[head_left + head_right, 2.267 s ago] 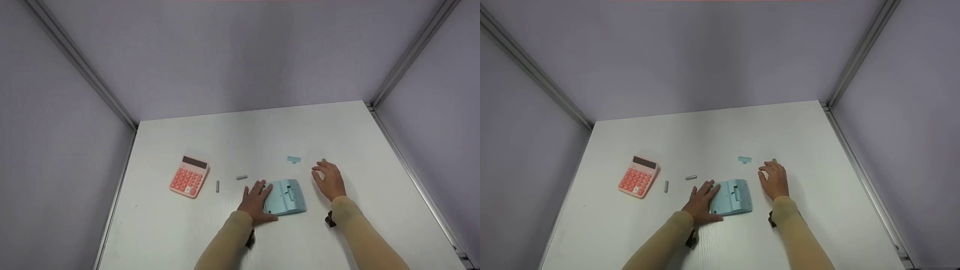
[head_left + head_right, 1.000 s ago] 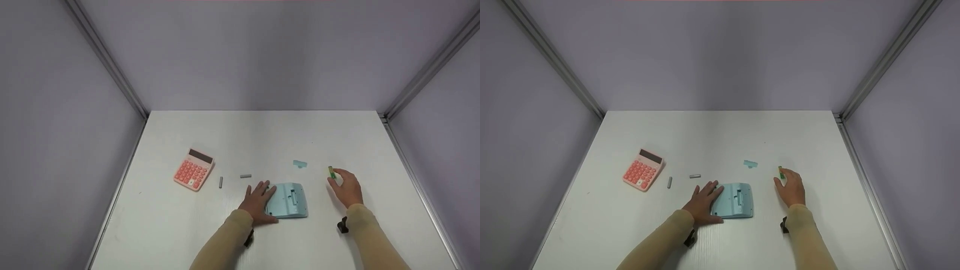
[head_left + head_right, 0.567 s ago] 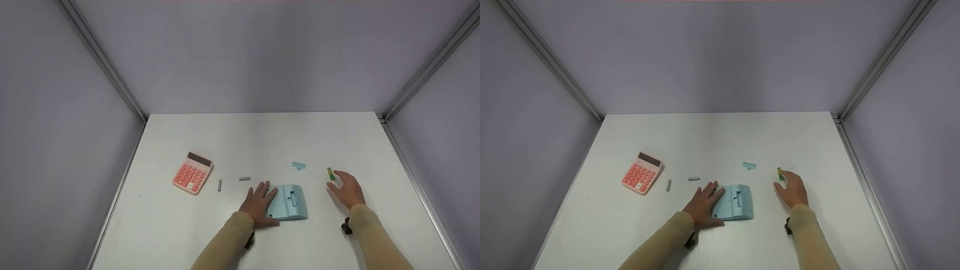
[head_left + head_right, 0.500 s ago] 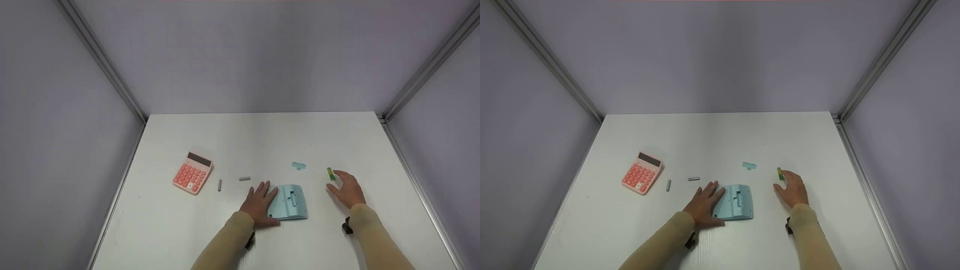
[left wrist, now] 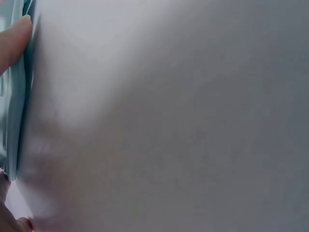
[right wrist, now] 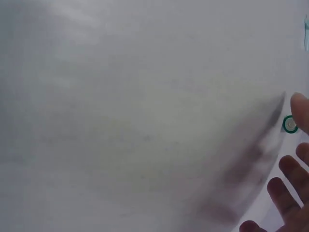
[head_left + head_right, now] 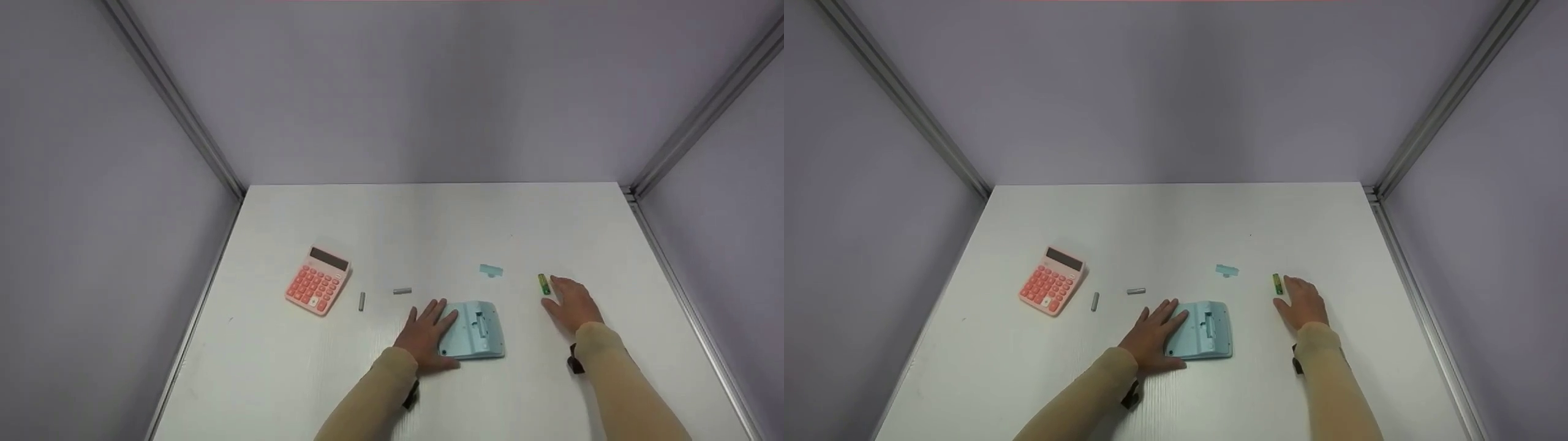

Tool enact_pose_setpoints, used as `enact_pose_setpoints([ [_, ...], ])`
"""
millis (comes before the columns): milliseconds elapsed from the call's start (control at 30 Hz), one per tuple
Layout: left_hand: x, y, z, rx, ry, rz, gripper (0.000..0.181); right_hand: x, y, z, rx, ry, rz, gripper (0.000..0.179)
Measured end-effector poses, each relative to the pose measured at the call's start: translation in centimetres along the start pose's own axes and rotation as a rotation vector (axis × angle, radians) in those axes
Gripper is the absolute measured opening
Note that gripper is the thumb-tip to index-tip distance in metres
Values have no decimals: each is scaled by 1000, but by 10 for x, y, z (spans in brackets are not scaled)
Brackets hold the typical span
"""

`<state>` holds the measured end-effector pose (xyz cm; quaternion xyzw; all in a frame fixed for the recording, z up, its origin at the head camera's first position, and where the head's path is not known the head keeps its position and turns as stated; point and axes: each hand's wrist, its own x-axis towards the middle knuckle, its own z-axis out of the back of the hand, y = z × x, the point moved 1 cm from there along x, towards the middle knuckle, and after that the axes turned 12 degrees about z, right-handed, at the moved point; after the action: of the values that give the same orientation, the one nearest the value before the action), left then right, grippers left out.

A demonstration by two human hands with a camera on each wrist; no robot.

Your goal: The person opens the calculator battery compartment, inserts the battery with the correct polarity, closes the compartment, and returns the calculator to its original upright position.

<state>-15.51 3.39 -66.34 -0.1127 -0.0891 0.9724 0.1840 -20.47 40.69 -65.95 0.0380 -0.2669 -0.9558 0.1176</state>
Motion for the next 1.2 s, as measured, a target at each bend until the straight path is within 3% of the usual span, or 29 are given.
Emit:
enact_pose_setpoints([
  [200, 4, 0, 0, -17, 33, 11, 109, 9, 0, -5, -24, -39, -26, 67],
  [433, 4, 1, 0, -29, 16, -7, 108, 18, 9, -8, -74, -32, -66, 59],
  [800, 4, 3, -12, -45, 1, -3, 108, 18, 19, -13, -104, -150, -67, 33],
  [1200, 5, 5, -10, -62, 2, -2, 109, 22, 20, -9, -114, -133, -71, 31],
])
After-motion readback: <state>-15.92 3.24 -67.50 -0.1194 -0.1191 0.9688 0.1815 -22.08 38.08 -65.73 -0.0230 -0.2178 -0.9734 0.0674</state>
